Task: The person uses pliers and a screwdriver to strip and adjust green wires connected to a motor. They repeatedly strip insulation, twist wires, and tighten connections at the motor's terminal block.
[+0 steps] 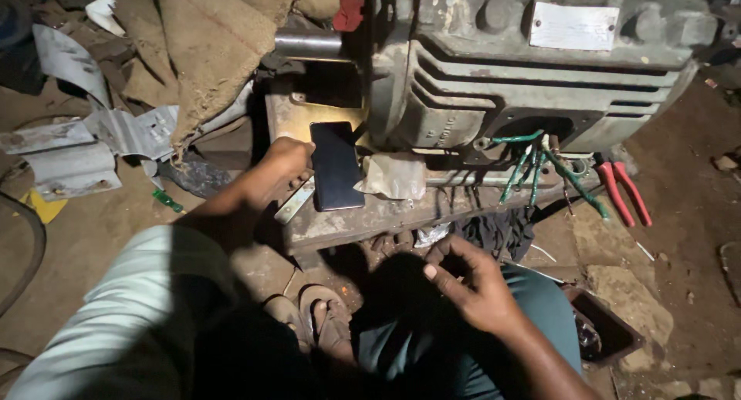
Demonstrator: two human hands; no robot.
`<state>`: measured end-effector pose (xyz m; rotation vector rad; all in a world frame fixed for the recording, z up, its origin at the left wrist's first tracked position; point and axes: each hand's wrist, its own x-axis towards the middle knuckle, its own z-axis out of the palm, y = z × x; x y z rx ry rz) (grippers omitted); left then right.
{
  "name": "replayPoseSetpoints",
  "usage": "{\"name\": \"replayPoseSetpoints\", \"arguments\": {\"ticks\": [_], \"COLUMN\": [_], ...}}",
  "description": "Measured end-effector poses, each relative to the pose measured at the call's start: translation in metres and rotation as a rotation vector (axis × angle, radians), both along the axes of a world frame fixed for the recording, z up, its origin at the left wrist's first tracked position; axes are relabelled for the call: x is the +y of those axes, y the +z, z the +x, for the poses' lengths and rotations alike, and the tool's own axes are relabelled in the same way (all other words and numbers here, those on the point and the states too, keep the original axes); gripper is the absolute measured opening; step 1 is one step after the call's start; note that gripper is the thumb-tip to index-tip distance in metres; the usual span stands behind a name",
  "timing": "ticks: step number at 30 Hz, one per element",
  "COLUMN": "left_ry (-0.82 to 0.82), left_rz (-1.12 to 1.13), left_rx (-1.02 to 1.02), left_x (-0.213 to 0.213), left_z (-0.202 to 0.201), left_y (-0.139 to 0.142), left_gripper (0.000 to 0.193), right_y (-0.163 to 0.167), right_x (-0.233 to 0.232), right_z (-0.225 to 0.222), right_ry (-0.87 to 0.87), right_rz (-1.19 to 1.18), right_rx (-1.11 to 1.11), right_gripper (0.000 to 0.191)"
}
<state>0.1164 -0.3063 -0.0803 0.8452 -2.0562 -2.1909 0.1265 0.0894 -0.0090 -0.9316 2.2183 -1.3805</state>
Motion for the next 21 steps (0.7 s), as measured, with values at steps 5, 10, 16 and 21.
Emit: {"name": "replayPoseSetpoints", "arguments": {"ticks": [5, 10, 16, 21], "left_ry": [0.074, 0.328, 0.313, 0.353], "left_rz": [-0.112, -0.208, -0.712, -0.722], "left_rx": [0.039, 0.115, 0.010, -0.090], "left_x": [-0.011, -0.044, -0.057, -0.062], "left_z": [-0.036, -0.054, -0.078, -0.095], "left_y": [-0.019, -0.015, 0.003, 0.004], "left_gripper": [0.022, 0.020, 0.025, 0.029], "right_y": [0.001, -0.004, -0.027, -0.054], "right_x": [0.004, 0.005, 0.002, 0.014], "right_z": [-0.003, -0.009, -0.021, -0.038], "right_ry": [0.045, -0.018, -0.048, -0.104], "right_rz": [-0.014, 0.054, -0.034, -0.044], "right_rx": [0.092, -0.032, -0.267, -0.254], "right_gripper": [0.012, 0.012, 0.010, 0.010]}}
